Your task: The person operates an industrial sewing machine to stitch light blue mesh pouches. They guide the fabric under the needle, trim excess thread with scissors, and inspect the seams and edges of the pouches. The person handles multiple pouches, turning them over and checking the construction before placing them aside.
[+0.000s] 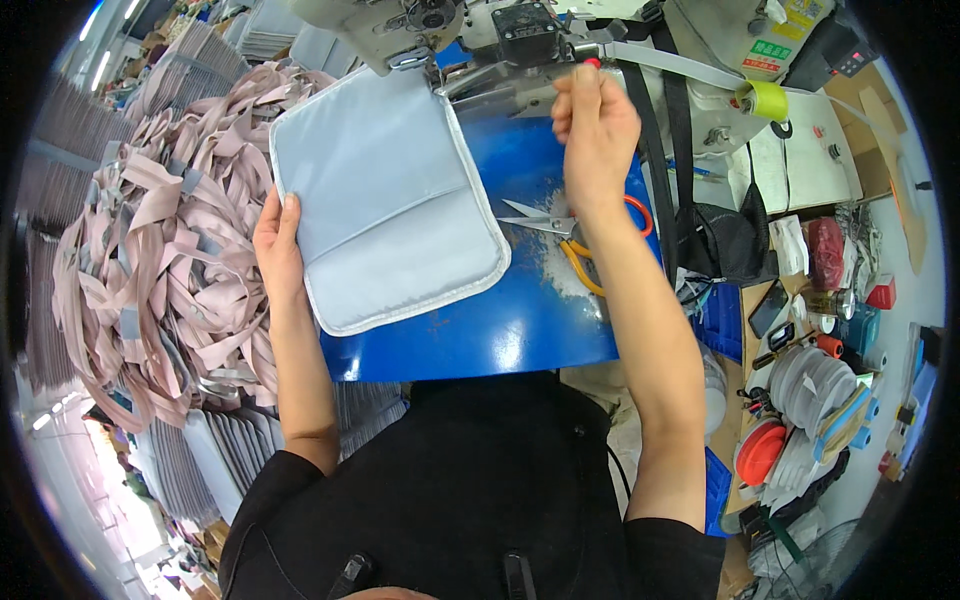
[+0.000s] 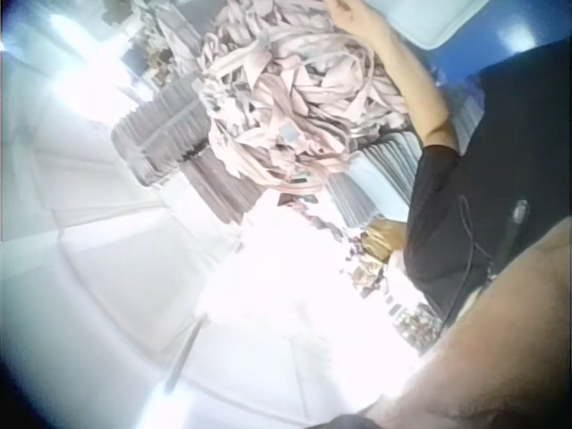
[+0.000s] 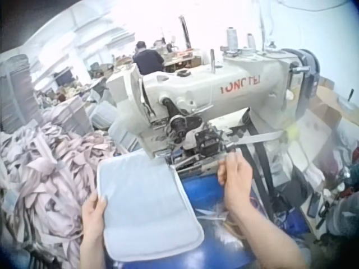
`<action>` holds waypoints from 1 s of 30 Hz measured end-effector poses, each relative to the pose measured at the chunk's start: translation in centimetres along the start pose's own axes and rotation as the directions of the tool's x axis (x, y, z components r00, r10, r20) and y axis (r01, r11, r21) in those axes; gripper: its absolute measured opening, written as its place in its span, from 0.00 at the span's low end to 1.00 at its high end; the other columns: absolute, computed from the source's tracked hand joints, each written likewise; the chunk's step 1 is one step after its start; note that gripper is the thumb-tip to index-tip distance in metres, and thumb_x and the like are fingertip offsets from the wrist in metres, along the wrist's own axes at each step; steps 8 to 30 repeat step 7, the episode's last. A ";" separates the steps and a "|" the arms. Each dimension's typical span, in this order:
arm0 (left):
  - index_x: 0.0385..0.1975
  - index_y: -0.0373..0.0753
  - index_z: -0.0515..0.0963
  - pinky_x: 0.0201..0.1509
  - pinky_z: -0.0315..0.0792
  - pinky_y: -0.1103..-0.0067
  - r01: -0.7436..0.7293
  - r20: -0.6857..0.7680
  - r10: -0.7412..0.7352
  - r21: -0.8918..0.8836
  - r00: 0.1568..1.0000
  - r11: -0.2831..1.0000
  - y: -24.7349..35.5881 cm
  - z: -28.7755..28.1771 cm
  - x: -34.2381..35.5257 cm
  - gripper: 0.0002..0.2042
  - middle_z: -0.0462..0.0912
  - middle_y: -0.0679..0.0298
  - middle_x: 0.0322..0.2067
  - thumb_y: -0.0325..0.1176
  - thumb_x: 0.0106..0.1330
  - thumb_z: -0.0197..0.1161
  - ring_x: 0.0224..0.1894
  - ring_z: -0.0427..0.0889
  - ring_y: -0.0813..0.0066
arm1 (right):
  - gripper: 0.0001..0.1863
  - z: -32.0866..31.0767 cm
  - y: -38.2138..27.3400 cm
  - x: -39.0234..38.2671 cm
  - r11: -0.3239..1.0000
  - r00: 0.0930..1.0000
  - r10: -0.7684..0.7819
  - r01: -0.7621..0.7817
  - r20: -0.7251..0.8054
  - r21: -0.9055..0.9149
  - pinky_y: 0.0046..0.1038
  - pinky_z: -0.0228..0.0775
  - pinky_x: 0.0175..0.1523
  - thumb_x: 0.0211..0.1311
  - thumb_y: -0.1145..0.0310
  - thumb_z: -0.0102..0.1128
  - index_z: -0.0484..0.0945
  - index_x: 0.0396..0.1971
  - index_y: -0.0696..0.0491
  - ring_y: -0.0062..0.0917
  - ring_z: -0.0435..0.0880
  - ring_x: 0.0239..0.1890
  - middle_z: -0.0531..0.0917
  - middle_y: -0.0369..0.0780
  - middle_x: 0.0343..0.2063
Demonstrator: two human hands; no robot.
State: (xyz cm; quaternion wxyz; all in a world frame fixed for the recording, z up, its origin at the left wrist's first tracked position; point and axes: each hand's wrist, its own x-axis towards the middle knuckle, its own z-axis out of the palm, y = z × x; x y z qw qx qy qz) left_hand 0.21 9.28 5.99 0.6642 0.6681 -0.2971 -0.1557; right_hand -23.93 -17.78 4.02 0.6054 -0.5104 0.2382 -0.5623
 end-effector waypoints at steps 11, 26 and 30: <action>0.67 0.31 0.74 0.65 0.69 0.80 0.057 -0.012 -0.058 -0.099 0.998 0.993 -0.3 -0.7 0.2 0.22 0.84 0.62 0.56 0.35 0.79 0.61 0.56 0.79 0.79 | 0.24 0.5 -0.4 -2.9 0.939 0.938 0.326 -0.336 0.115 0.079 0.16 0.59 0.24 0.76 0.46 0.59 0.80 0.35 0.55 0.12 0.71 0.19 0.76 0.31 0.20; 0.67 0.31 0.74 0.65 0.69 0.80 0.057 -0.012 -0.058 -0.099 0.998 0.993 -0.3 -0.7 0.2 0.22 0.84 0.62 0.56 0.35 0.79 0.61 0.56 0.79 0.79 | 0.24 0.5 -0.4 -2.9 0.939 0.938 0.326 -0.336 0.115 0.079 0.16 0.59 0.24 0.76 0.46 0.59 0.80 0.35 0.55 0.12 0.71 0.19 0.76 0.31 0.20; 0.67 0.31 0.74 0.65 0.69 0.80 0.057 -0.012 -0.058 -0.099 0.998 0.993 -0.3 -0.7 0.2 0.22 0.84 0.62 0.56 0.35 0.79 0.61 0.56 0.79 0.79 | 0.24 0.5 -0.4 -2.9 0.939 0.938 0.326 -0.336 0.115 0.079 0.16 0.59 0.24 0.76 0.46 0.59 0.80 0.35 0.55 0.12 0.71 0.19 0.76 0.31 0.20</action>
